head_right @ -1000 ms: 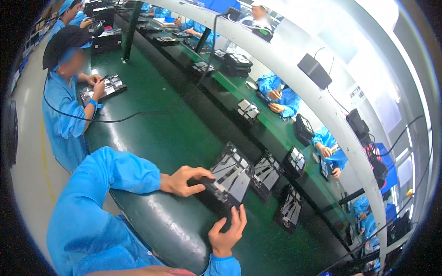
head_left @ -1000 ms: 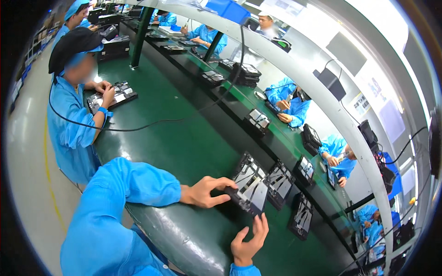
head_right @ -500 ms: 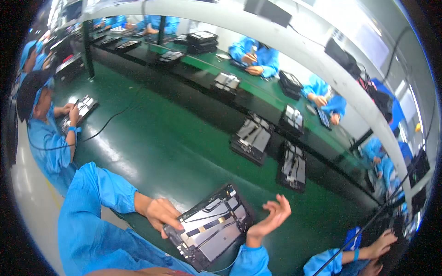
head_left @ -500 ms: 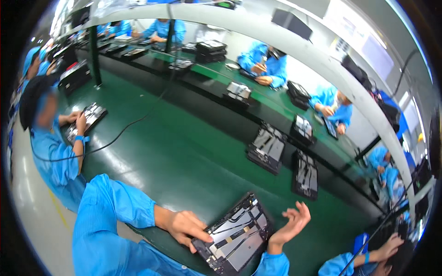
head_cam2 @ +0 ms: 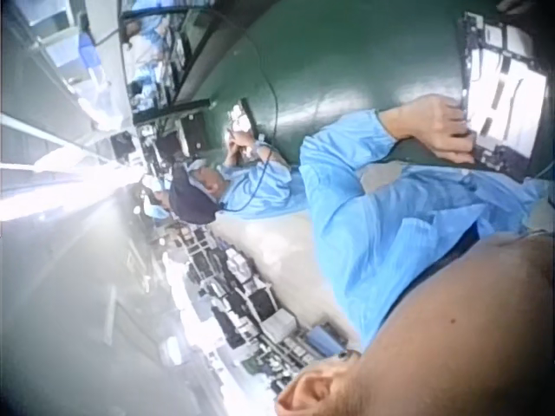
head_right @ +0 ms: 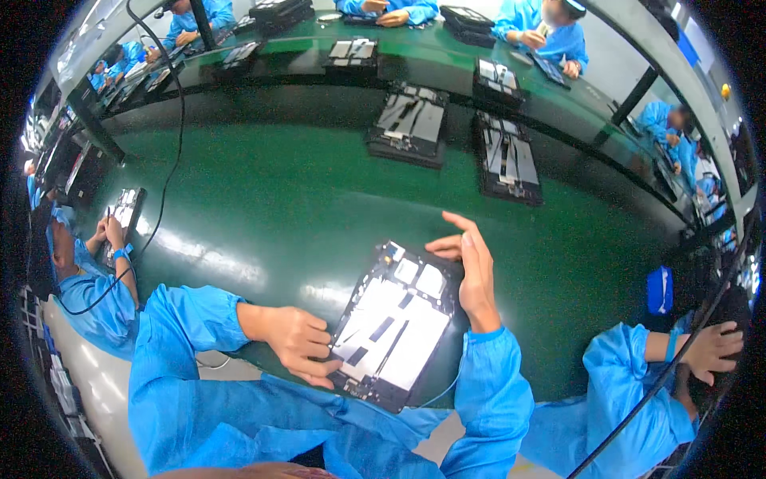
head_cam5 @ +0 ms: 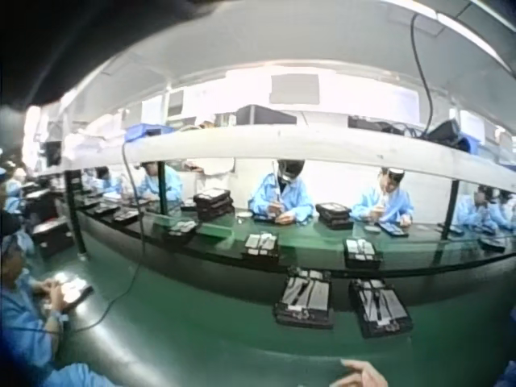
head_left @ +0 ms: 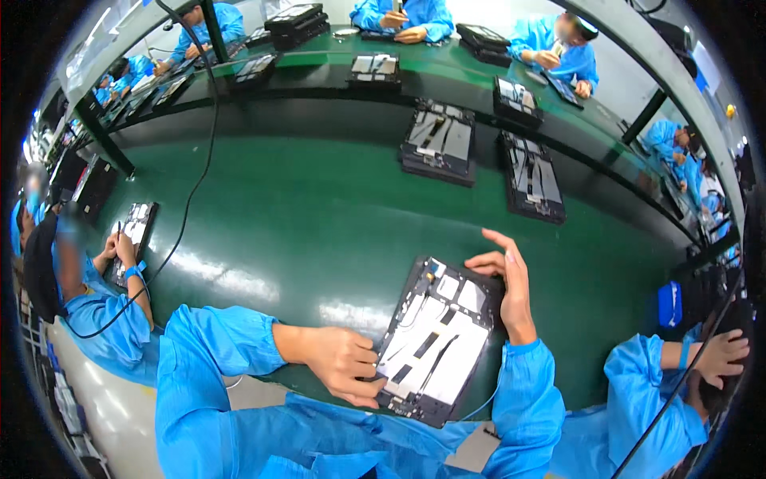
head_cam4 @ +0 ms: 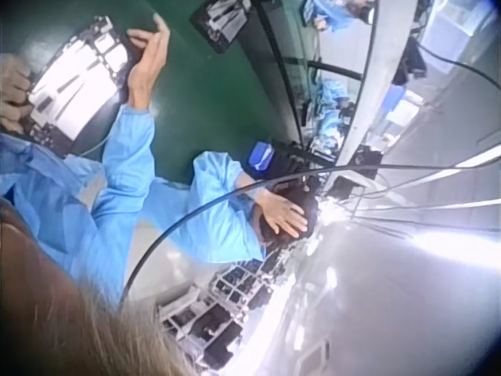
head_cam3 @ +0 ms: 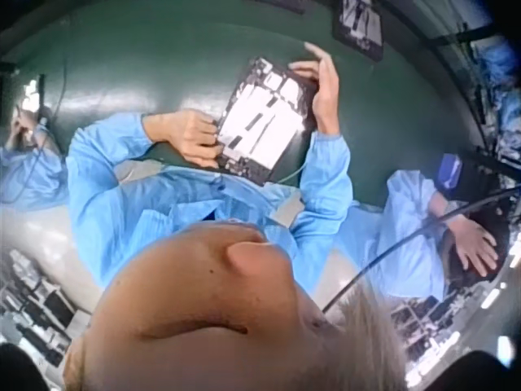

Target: Assembling a tablet by connecting internal ribbon cables and components at a factory workbench.

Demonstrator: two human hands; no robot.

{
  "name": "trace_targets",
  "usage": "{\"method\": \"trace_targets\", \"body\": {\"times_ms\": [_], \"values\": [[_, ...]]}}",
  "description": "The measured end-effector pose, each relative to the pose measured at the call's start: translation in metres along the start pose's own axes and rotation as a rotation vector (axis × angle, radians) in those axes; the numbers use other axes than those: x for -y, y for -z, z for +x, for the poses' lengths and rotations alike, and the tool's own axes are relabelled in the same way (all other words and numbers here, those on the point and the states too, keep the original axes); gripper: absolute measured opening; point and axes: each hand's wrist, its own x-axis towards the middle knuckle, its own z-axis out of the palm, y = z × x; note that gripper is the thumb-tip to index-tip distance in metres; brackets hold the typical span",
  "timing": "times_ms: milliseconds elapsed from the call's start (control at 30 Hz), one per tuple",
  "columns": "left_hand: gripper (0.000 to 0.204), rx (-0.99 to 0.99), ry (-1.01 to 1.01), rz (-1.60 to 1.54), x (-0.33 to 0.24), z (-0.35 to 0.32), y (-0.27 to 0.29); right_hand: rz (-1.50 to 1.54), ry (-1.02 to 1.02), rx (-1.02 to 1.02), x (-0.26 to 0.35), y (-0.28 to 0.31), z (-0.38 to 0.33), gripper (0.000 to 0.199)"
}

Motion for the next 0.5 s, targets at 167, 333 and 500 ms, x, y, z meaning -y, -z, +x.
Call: {"method": "trace_targets", "body": {"times_ms": [167, 333, 500], "values": [[0.041, 0.002, -0.015, 0.090, -0.004, 0.009, -0.010, 0.015, -0.039, 0.035, 0.006, -0.005, -0.010, 0.059], [0.034, -0.016, 0.042, 0.007, 0.018, 0.010, -0.002, -0.346, 0.278, 0.152, 0.020, -0.018, -0.016, 0.024], [0.021, -0.022, 0.212, 0.182, 0.051, 0.016, 0.008, -0.570, 0.496, 0.241, 0.040, -0.024, -0.024, 0.022]]}}
